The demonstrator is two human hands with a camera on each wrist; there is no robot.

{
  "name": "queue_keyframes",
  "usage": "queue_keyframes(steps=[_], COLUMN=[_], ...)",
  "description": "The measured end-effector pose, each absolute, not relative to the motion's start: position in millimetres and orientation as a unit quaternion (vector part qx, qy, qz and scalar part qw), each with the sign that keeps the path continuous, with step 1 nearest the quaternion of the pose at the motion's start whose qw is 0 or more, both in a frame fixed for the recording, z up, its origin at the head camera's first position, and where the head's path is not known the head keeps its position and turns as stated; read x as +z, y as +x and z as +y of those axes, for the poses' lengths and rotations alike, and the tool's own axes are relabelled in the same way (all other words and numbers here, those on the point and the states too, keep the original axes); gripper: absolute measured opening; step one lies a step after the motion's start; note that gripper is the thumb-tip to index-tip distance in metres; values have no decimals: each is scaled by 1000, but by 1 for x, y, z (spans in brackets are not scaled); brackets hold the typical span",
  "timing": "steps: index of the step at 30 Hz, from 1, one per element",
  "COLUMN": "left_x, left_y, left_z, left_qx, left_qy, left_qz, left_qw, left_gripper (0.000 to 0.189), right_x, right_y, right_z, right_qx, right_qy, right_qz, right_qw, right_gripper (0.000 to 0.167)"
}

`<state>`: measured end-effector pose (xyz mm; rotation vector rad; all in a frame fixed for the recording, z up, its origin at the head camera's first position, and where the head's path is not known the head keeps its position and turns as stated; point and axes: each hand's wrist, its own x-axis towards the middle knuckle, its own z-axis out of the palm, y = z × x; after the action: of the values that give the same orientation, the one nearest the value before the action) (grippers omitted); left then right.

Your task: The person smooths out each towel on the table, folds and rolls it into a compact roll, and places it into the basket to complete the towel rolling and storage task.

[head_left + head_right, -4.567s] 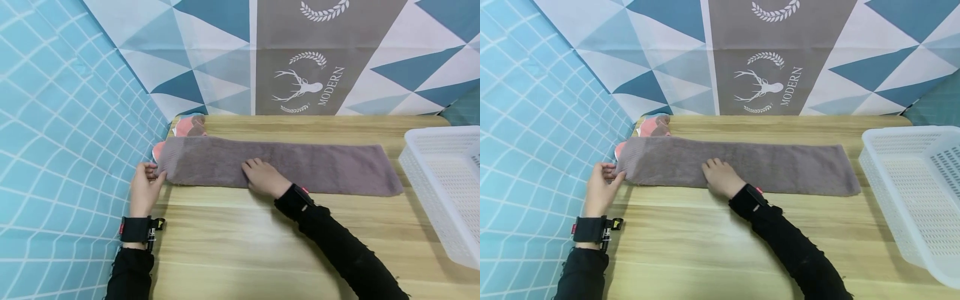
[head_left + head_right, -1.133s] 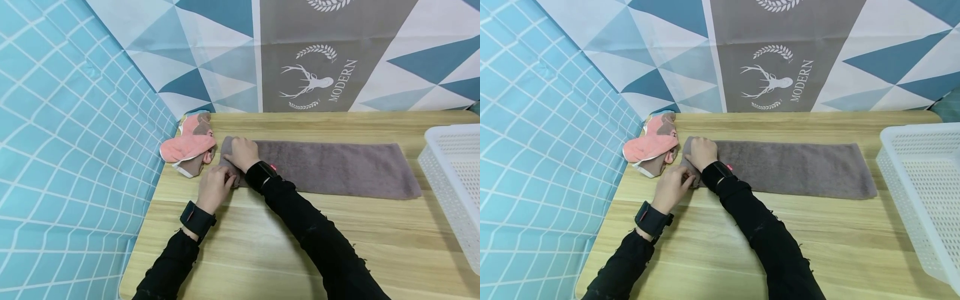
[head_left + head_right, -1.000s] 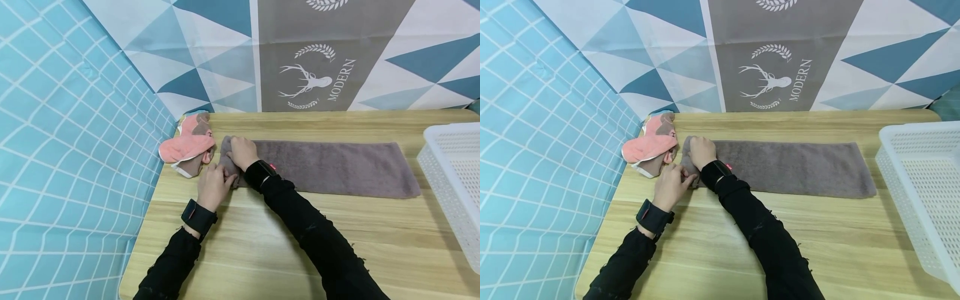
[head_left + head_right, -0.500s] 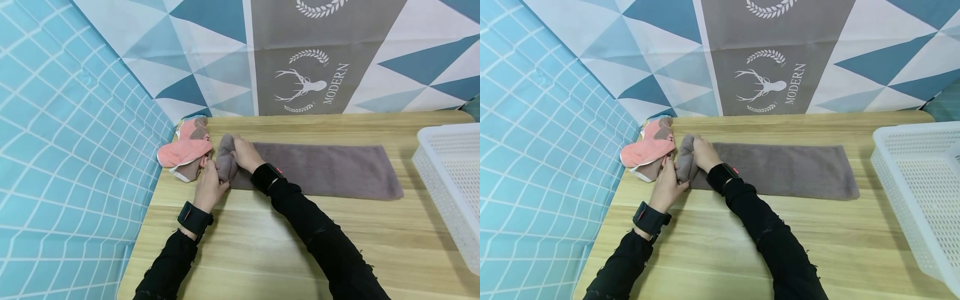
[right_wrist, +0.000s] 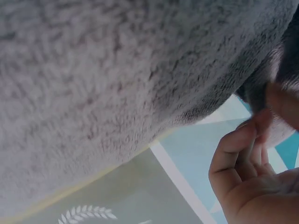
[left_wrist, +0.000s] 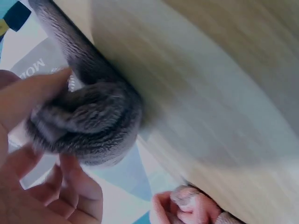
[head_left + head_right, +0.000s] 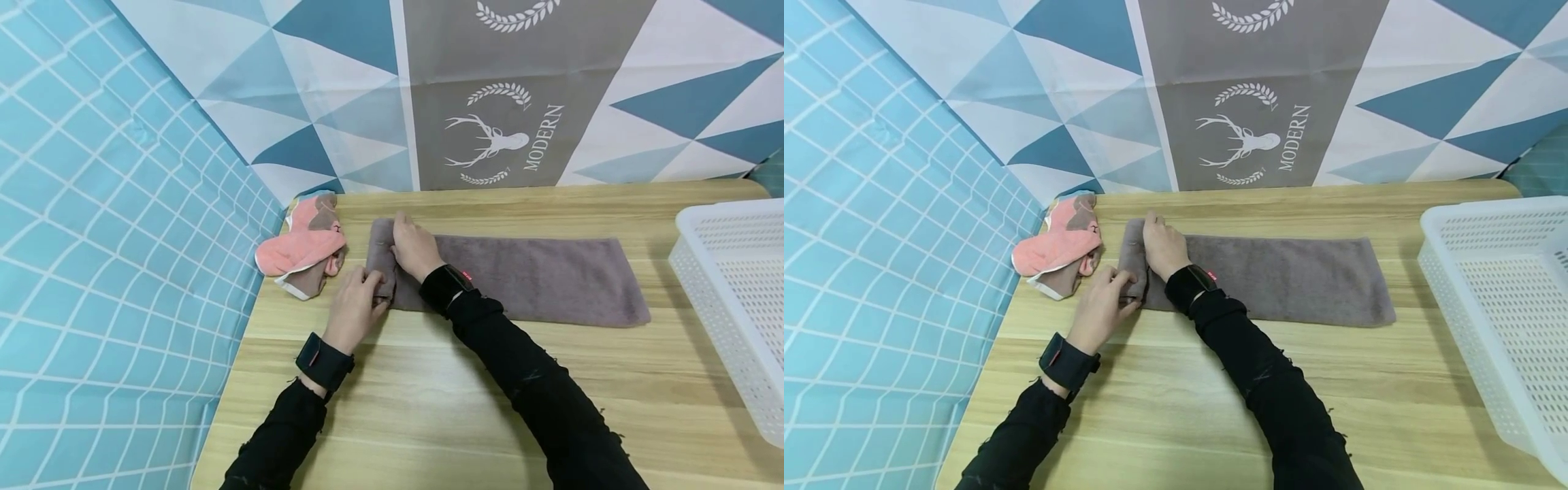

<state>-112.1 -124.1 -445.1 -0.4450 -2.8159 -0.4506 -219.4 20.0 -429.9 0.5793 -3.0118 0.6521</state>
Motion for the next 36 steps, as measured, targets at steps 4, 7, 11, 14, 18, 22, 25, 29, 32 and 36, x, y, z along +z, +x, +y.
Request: queue_keyframes(steps=[4, 7, 11, 14, 18, 22, 25, 29, 32, 36], left_x=[-441, -440, -442, -444, -443, -441, -439, -440, -442, -444], left_y=[-113, -115, -118, -119, -120, -123, -126, -129, -131, -132], left_z=[-121, -119, -117, -114, -110, -113, -115, -116, -114, -112], left_qx=[-211, -234, -239, -257, -274, -253, -238, -259, -282, -300], left_qy=[-158, -159, -173, -169, -134, -71, -26, 7, 8, -3], left_qz=[-960, -955, -952, -949, -950, -963, -970, -966, -959, -953], left_qw=[97, 83, 76, 74, 72, 60, 44, -6, -32, -25], left_gripper=[23, 16, 13, 11, 13, 25, 39, 51, 52, 51], right_x=[-432, -433, -431, -430, -433, -437, -438, -437, -435, -434], right_y=[-221, -223, -224, -225, -228, -232, -235, -236, -235, -230], right_z=[24, 25, 24, 25, 29, 35, 38, 42, 43, 39], right_qx=[225, 250, 269, 270, 293, 325, 338, 327, 323, 329], right_qy=[193, 187, 166, 157, 144, 117, 99, 88, 69, 65], right_qz=[-955, -950, -949, -950, -944, -933, -927, -932, -937, -938], right_qw=[3, 5, -2, -16, -44, -98, -132, -133, -111, -89], right_gripper=[33, 32, 55, 61, 57, 56, 56, 57, 62, 63])
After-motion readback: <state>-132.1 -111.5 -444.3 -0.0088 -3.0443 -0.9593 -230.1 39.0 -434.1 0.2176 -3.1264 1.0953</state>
